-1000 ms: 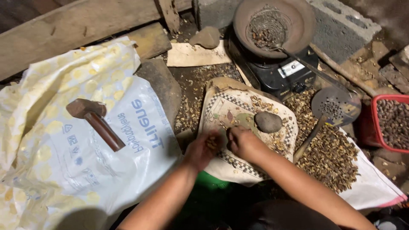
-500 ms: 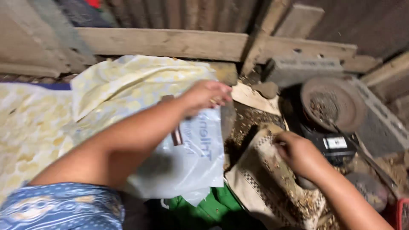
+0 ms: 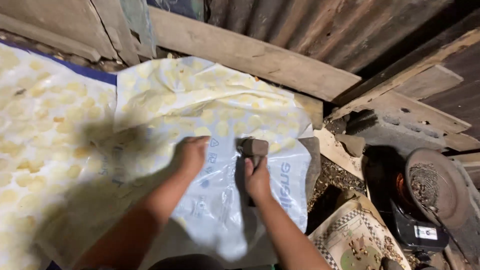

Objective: Manually cracking and flattening roasted nuts using a stone and hammer on a plastic sheet.

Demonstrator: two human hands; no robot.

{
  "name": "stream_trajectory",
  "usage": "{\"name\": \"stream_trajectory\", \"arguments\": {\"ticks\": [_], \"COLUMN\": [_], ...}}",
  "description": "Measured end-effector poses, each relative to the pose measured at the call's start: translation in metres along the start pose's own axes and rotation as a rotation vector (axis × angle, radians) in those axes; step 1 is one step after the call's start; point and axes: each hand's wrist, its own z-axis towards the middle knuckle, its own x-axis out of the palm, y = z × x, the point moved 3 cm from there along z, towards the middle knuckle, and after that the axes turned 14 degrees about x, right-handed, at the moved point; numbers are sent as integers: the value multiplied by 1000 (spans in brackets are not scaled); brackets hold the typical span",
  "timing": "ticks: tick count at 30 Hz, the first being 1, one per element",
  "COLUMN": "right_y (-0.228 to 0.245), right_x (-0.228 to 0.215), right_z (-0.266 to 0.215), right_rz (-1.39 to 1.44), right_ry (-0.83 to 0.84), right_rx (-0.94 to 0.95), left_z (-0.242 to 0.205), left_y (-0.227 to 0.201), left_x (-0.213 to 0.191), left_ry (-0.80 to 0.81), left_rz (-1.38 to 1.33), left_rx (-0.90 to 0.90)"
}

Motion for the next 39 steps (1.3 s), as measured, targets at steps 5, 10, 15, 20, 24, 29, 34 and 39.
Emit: {"name": "stream_trajectory", "arguments": {"ticks": [5,10,15,20,24,29,34,39], "right_y": [89,35,130,143,102,130,139,77], "right_x": [-72,-45,-85,-98,-20,-24,-37,-13], "right_z": [14,-2,10,0,11,31,20,30], "right_rz": [-305,-266,12,243,-268,-377,-316,-329], "right_ry": [241,36,313,117,80,296,278,234], "right_rx": [193,-56,331,-86,-91,71,145,-18], "left_z": [16,22,44,37,6,23,20,16], "left_y": [-36,-43,-46,-41,-24,-35,-26,-15], "left_x": [5,-1,13,23,27,-22,-8,4], "left_ry": [12,-21,-16,94,93,-65,88,10], "left_rz": [-129,-13,-66,17,125,69,46,-26], "left_rx": [166,191,18,50,158,140,65,19]}}
